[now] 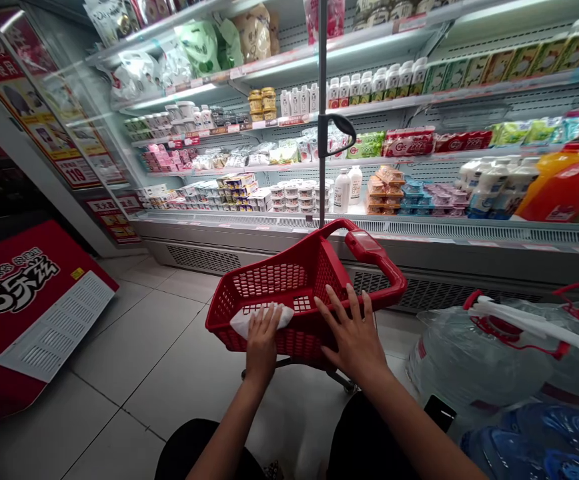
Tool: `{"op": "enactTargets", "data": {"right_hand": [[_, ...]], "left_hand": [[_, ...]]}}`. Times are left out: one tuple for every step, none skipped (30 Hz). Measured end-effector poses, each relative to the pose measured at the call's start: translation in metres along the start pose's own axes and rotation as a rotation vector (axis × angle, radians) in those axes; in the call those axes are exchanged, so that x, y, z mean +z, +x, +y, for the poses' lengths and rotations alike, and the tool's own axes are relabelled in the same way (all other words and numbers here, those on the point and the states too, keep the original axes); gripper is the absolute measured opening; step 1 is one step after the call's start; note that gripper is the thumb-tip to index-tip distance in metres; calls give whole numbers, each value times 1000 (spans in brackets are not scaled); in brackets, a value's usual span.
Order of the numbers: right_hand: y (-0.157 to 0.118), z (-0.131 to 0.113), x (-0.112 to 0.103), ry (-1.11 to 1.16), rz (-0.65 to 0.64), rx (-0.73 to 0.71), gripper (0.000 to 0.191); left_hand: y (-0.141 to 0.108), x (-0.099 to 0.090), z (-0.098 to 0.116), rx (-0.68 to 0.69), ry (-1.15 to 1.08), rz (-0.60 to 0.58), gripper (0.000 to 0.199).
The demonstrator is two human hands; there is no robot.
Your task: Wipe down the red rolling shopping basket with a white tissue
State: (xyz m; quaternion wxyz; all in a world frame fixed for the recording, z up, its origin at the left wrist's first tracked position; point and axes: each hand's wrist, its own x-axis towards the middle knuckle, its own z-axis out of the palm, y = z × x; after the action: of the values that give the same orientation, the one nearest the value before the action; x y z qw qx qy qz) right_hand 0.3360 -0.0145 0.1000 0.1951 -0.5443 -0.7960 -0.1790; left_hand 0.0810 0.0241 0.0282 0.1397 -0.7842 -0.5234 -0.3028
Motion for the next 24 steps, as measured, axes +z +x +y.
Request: {"op": "enactTargets", "data": {"right_hand": [[0, -3, 1, 1, 2, 5, 113], [1, -6, 2, 1, 4, 9, 115], [2, -9, 3, 0, 6, 9, 116], [3, -10, 3, -2, 10, 9, 117], [4, -11, 3, -4, 16, 10, 117], [4, -10, 3, -7, 22, 10, 117], [4, -9, 3, -11, 26, 9, 116], [3, -6, 3, -14, 27, 7, 115], [2, -3, 3, -18, 23, 4, 114], [1, 0, 2, -21, 18, 3, 112], [0, 4, 2, -24, 12, 4, 111], [-2, 8, 2, -27, 8, 9, 111], [-3, 12, 3, -30, 6, 16, 111], [-4, 16, 3, -34, 7, 23, 112], [-5, 19, 4, -37, 9, 30, 113], [-5, 21, 5, -41, 12, 37, 113], [-5, 22, 7, -43, 16, 44, 113], [-4, 22, 9, -45, 23, 56, 114], [-3, 19, 12, -45, 34, 75, 114], [-1, 15, 16, -42, 45, 95, 115], [3, 8, 20, -34, 52, 109, 116], [7, -1, 25, -19, 50, 112, 117], [11, -11, 30, 2, 36, 100, 117], [16, -22, 36, 27, 10, 77, 116]], "left_hand": [[4, 4, 14, 14, -31, -1, 79], [10, 9, 31, 37, -70, 0, 77], [15, 14, 48, 60, -106, -3, 73], [21, 19, 65, 83, -139, 0, 70], [27, 23, 79, 105, -169, 9, 68], [32, 26, 91, 113, -199, 14, 66], [36, 29, 98, 130, -219, 26, 65], [39, 30, 101, 155, -230, 36, 64], [40, 30, 98, 187, -229, 44, 64], [39, 28, 92, 222, -216, 50, 63], [37, 25, 81, 258, -192, 49, 64], [33, 22, 67, 280, -161, 43, 64], [27, 17, 52, 282, -126, 39, 65], [20, 12, 36, 281, -87, 31, 66], [12, 7, 21, 268, -47, 25, 68], [4, 2, 8, 259, -9, 23, 70], [-3, -1, -2, 243, 25, 28, 71], [-9, -4, -9, 215, 53, 31, 73], [-14, -6, -13, 187, 73, 33, 74], [-18, -6, -13, 158, 85, 33, 76], [-19, -5, -11, 133, 91, 30, 77], [-20, -4, -7, 117, 90, 23, 77], [-19, -2, -3, 109, 88, 16, 76], [-17, 0, 1, 109, 85, 8, 75]]}}
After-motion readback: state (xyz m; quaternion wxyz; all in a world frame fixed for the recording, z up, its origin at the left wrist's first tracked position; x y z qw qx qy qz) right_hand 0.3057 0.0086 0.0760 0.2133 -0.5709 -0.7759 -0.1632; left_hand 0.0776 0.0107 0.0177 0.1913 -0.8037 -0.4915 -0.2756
